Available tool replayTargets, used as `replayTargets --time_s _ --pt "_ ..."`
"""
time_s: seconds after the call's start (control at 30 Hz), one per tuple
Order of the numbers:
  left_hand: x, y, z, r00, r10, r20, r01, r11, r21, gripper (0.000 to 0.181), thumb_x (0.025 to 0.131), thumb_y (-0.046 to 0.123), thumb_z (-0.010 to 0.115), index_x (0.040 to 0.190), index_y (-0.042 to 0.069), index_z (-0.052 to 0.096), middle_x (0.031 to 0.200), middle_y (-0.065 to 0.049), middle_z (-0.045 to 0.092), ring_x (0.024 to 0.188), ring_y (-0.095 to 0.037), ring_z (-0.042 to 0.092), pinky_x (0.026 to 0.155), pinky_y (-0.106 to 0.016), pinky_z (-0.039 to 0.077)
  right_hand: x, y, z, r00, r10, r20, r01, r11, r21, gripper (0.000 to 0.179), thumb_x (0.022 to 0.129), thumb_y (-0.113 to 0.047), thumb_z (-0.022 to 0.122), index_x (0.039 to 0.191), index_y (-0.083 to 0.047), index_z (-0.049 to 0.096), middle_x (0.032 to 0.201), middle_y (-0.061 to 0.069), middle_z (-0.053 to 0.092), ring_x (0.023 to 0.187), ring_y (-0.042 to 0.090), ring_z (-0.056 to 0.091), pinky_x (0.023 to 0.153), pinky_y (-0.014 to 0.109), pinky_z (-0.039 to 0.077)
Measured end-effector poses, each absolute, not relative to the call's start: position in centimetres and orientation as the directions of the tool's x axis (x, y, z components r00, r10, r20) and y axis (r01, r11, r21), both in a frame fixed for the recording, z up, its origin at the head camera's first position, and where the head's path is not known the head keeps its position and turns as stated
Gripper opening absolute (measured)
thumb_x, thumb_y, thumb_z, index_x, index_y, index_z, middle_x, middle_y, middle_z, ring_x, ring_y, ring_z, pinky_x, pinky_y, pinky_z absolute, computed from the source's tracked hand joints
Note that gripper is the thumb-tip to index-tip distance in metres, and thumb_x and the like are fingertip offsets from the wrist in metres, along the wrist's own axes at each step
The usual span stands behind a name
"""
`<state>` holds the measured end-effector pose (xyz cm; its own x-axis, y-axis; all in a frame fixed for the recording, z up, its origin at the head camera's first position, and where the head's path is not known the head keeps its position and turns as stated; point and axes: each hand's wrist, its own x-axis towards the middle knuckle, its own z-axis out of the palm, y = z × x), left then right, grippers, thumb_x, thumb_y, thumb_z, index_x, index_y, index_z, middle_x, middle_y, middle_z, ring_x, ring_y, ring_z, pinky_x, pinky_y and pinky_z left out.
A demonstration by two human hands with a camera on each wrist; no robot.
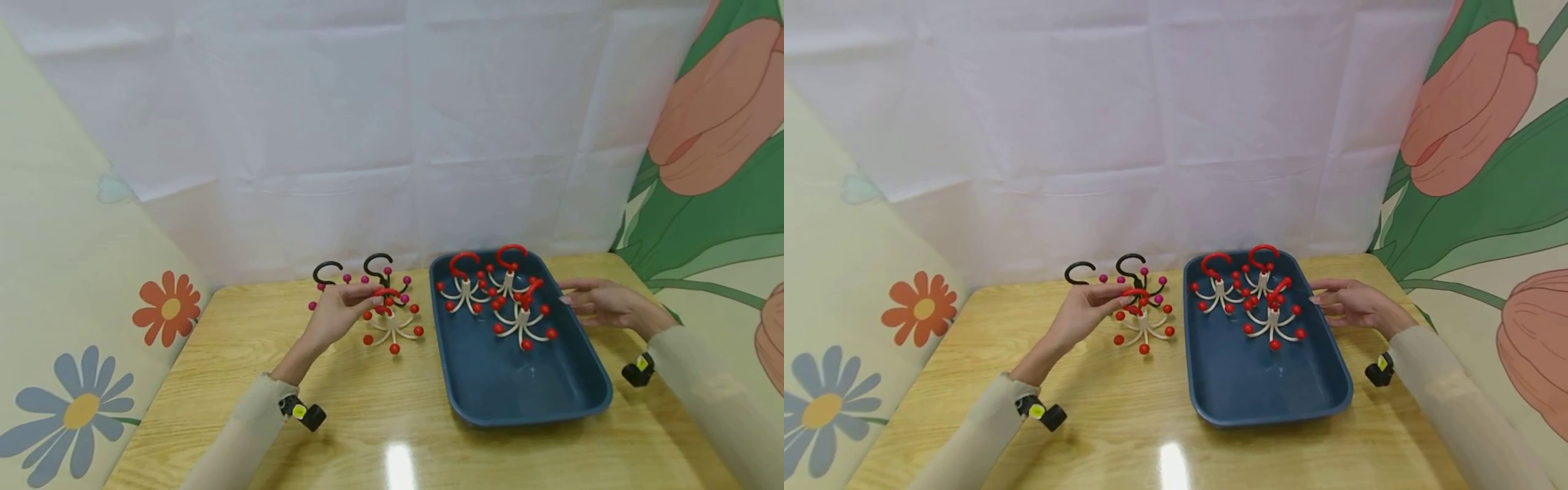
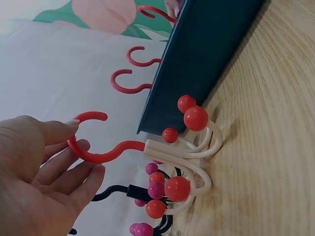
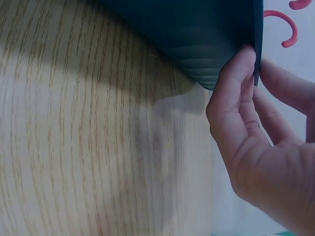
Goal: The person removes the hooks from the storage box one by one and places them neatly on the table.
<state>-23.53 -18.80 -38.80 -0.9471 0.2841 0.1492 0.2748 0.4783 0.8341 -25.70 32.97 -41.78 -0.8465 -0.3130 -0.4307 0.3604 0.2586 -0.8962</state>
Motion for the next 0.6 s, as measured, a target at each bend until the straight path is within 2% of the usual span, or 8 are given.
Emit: replayTargets --time_s 0.07,0.17,0.33,0.6 --pt "-23.5 -18.7 -38.7 -0.948 0.277 0.158 0.278 0.475 0.835 0.037 0.101 0.026 0.073 0.136 0.011 0.072 0.132 -0.010 0.076 0.120 -0.027 0.074 0.094 -0.037 0.062 -25.7 33.0 -41.8 -0.845 -0.315 -0.431 0.361 0.258 -0.896 0.075 0.108 -0.023 0.061 0.168 -0.005 0.020 0.109 -0.017 0.073 0.103 0.005 0.073 0.092 0.033 0.060" --pt "-23.4 -18.5 -38.4 -0.944 0.270 0.188 0.299 0.463 0.835 0.039 0.100 0.026 0.074 0.135 0.009 0.072 0.132 -0.010 0.075 0.119 -0.027 0.074 0.093 -0.031 0.062 -25.7 33.0 -41.9 -0.844 -0.318 -0.432 0.361 0.259 -0.896 0.075 0.108 -0.024 0.061 0.168 -0.006 0.020 0.109 -0.017 0.073 0.103 0.005 0.073 0.092 0.033 0.060" --pt "-23.2 -18.0 -37.6 -0.940 0.256 0.227 0.321 0.437 0.840 0.032 0.100 0.024 0.075 0.128 0.010 0.075 0.127 -0.013 0.076 0.111 -0.029 0.076 0.083 -0.020 0.061 -25.8 33.1 -42.0 -0.846 -0.315 -0.430 0.356 0.269 -0.895 0.076 0.108 -0.025 0.062 0.168 -0.006 0.020 0.109 -0.018 0.072 0.103 0.004 0.072 0.092 0.032 0.060" --pt "-22.6 -16.8 -36.3 -0.925 0.228 0.304 0.378 0.462 0.802 0.026 0.099 0.033 0.075 0.120 0.018 0.078 0.120 -0.003 0.079 0.109 -0.016 0.075 0.090 -0.024 0.060 -25.8 33.1 -42.0 -0.847 -0.313 -0.429 0.350 0.277 -0.895 0.076 0.108 -0.025 0.061 0.169 -0.006 0.019 0.110 -0.018 0.071 0.103 0.004 0.072 0.091 0.032 0.060"
